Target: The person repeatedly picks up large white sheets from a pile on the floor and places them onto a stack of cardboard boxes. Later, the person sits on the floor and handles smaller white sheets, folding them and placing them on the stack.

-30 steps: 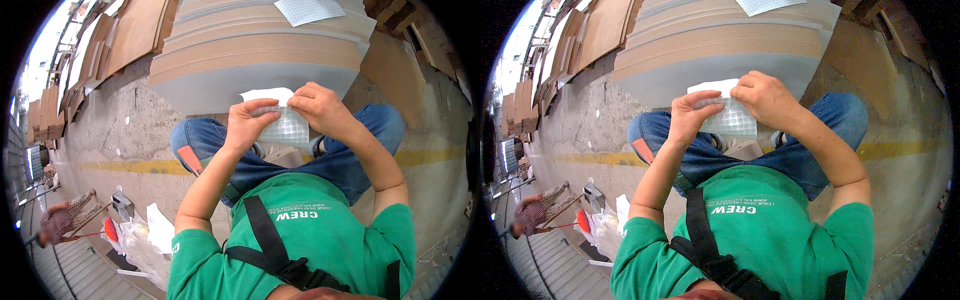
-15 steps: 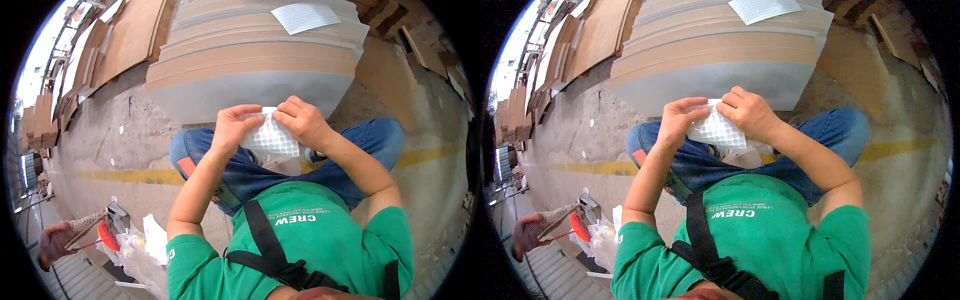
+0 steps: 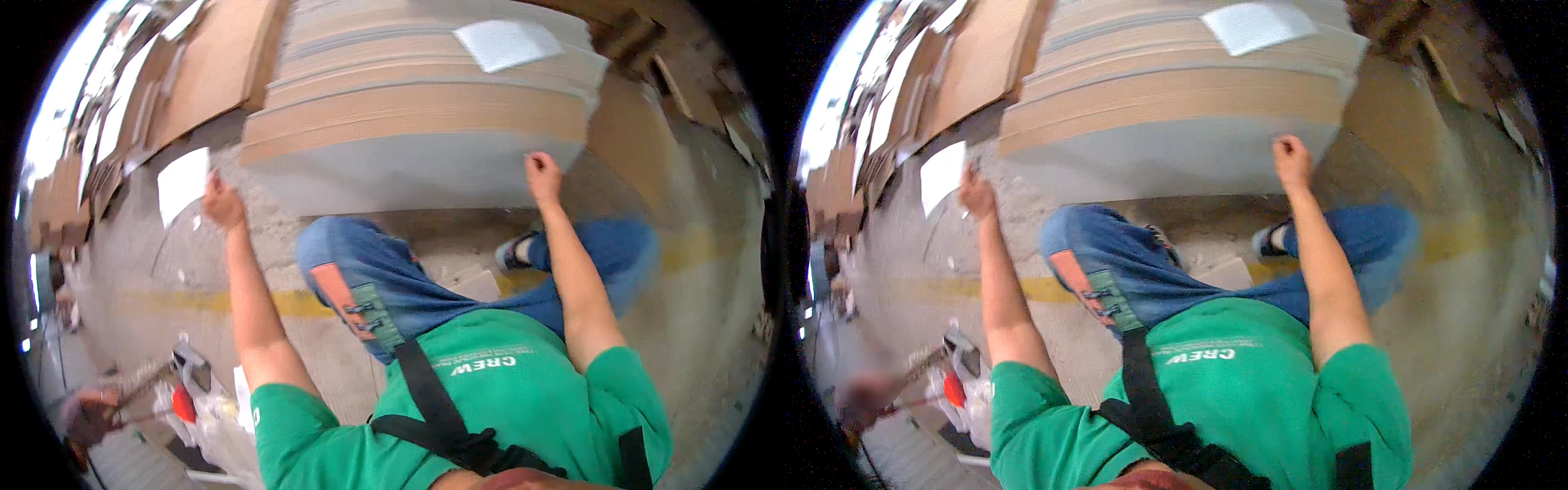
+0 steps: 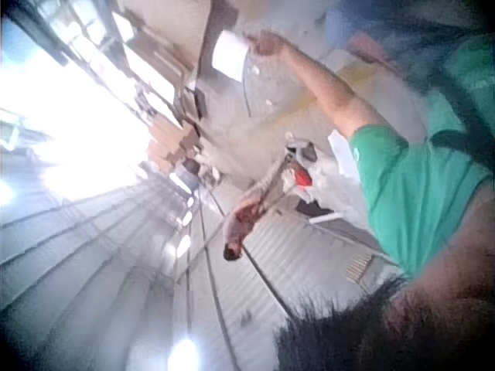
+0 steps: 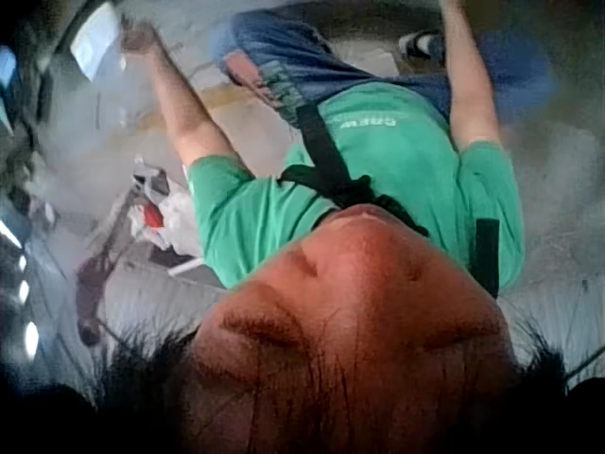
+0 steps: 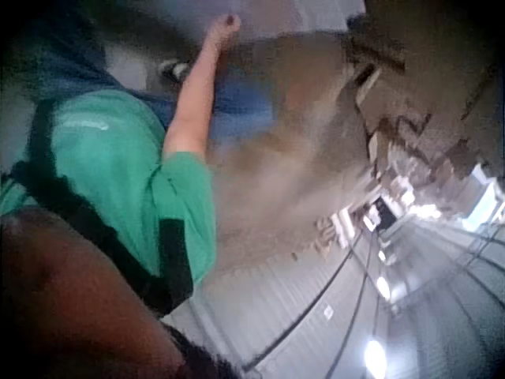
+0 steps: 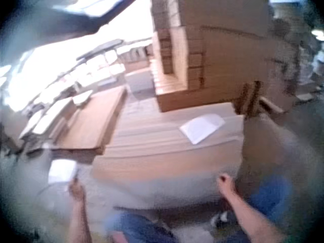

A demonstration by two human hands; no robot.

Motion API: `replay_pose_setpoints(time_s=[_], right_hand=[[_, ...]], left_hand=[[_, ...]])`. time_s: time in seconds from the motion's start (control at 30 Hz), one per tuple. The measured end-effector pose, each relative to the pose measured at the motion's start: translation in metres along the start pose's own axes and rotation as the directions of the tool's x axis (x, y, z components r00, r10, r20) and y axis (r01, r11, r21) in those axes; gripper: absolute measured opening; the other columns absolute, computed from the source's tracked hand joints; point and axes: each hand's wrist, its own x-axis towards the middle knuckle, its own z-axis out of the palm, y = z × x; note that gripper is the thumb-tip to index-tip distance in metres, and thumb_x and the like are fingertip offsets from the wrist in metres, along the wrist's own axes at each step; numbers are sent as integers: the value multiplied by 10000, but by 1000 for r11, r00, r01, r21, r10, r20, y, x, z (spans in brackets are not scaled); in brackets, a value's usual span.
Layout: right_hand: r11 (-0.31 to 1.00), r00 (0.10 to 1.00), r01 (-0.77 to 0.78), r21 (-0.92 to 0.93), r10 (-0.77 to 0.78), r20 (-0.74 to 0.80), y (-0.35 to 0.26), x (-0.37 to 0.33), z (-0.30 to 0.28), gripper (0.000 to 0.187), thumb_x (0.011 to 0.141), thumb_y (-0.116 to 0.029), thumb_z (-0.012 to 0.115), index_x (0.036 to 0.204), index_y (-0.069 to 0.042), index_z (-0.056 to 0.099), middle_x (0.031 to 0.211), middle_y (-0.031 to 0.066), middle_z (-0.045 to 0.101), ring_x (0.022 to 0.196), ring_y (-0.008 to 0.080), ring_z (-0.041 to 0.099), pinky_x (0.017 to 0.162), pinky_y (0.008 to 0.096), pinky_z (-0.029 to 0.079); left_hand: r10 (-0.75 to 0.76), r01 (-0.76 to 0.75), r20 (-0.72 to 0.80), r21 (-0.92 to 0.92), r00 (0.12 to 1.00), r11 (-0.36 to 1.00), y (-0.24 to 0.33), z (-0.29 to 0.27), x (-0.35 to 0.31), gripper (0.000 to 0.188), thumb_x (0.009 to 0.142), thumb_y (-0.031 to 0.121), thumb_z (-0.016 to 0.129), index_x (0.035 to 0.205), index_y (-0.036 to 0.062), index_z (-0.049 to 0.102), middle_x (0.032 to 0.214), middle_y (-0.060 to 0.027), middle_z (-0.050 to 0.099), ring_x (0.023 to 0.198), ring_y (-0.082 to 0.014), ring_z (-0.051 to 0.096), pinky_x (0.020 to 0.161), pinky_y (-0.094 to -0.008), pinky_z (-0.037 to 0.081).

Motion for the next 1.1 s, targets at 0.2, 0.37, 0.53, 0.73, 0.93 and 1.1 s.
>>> replay_pose_setpoints(time_s=[0.2,0.37,0.53,0.73,0.93,1.1], right_hand=[[938,974,183,-293,-214,-78,39,10,3,172,778,-165,587,899,-42,588,880,120,594,803,252,573,717,344,451],[945,986,-98,-311,51,-158,36,15,-41,282,727,-282,679,814,-22,614,698,96,577,667,208,550,660,313,445],[778,916,-394,489,376,139,-5,23,-52,224,791,-209,633,872,-2,605,804,37,593,700,106,538,592,220,436],[577,924,-371,728,309,226,-13,32,-91,188,787,-108,633,933,-4,575,780,28,569,683,104,526,571,231,441],[905,956,-261,334,195,218,-27,37,-90,249,767,-110,616,1001,-38,569,752,39,589,639,128,541,563,268,443],[958,989,82,-276,-44,140,-30,20,-86,346,702,-105,552,1047,-85,553,682,102,590,655,219,582,624,342,459]], left_hand=[[-764,793,374,108,526,600,-67,73,-3,595,796,523,485,1128,33,547,1169,-182,520,1102,-326,475,929,-388,357],[-726,834,497,11,475,552,-24,95,0,689,734,590,545,1143,35,549,1129,-172,554,1075,-301,504,918,-358,370],[-667,781,431,-170,607,601,-81,97,-12,442,741,412,665,920,9,641,896,-88,640,837,-174,575,754,-304,444],[-669,809,457,-286,586,514,-50,92,-18,407,716,304,719,966,-8,641,918,-57,647,828,-128,571,783,-257,428],[-664,830,499,-313,557,461,-67,80,-16,369,702,285,730,948,21,656,919,-46,642,852,-126,560,799,-271,418],[-671,819,501,-154,546,552,-75,69,-13,350,704,257,704,915,-18,649,907,-79,639,833,-149,566,780,-276,424]])
